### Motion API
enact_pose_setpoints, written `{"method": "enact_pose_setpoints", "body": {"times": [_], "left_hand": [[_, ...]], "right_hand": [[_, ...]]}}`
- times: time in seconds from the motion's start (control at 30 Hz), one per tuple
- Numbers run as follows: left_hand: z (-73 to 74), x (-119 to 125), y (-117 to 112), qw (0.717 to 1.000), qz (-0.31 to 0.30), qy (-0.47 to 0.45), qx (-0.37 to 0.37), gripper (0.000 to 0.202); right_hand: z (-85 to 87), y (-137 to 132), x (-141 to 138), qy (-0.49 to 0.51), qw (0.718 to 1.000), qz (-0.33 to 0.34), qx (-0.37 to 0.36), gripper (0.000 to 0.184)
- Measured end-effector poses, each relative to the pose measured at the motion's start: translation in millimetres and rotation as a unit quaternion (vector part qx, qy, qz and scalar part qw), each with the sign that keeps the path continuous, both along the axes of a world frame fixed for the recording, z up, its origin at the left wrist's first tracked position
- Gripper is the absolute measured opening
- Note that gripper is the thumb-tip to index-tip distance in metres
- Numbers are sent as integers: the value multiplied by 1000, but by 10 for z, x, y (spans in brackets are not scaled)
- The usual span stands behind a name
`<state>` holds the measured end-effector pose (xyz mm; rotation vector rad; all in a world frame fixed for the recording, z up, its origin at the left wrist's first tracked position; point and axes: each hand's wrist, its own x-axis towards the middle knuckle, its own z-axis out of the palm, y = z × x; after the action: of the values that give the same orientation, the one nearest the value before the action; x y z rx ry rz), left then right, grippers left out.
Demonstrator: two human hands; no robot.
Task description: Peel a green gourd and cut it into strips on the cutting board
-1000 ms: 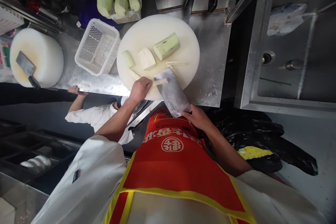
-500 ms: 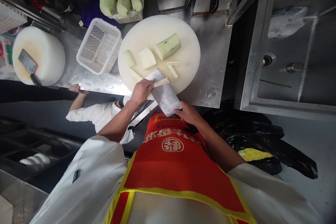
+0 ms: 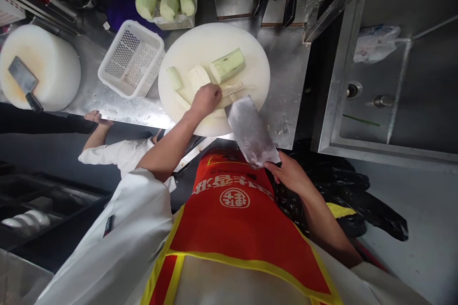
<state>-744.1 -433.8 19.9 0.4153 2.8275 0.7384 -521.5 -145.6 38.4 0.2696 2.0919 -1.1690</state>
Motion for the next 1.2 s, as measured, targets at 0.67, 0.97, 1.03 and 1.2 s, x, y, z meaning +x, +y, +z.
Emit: {"method": "enact_pose_setpoints", "body": {"times": [0.67, 0.97, 1.03, 1.2], "left_hand": [[-30, 688, -297, 915, 140, -234, 298, 27], [-22, 891, -539, 716, 359, -235, 551, 41], [-12, 853, -696, 705, 414, -199, 541, 37], [18, 705, -1136, 708, 518, -137, 460, 32]], "right_hand": [[-72, 186, 283, 8, 995, -96, -4, 33], [-251, 157, 259, 49, 998, -34, 12, 38], [-279, 138, 249, 48, 998, -25, 12, 39], [-273, 92, 214, 45, 999, -4, 21, 40]]}}
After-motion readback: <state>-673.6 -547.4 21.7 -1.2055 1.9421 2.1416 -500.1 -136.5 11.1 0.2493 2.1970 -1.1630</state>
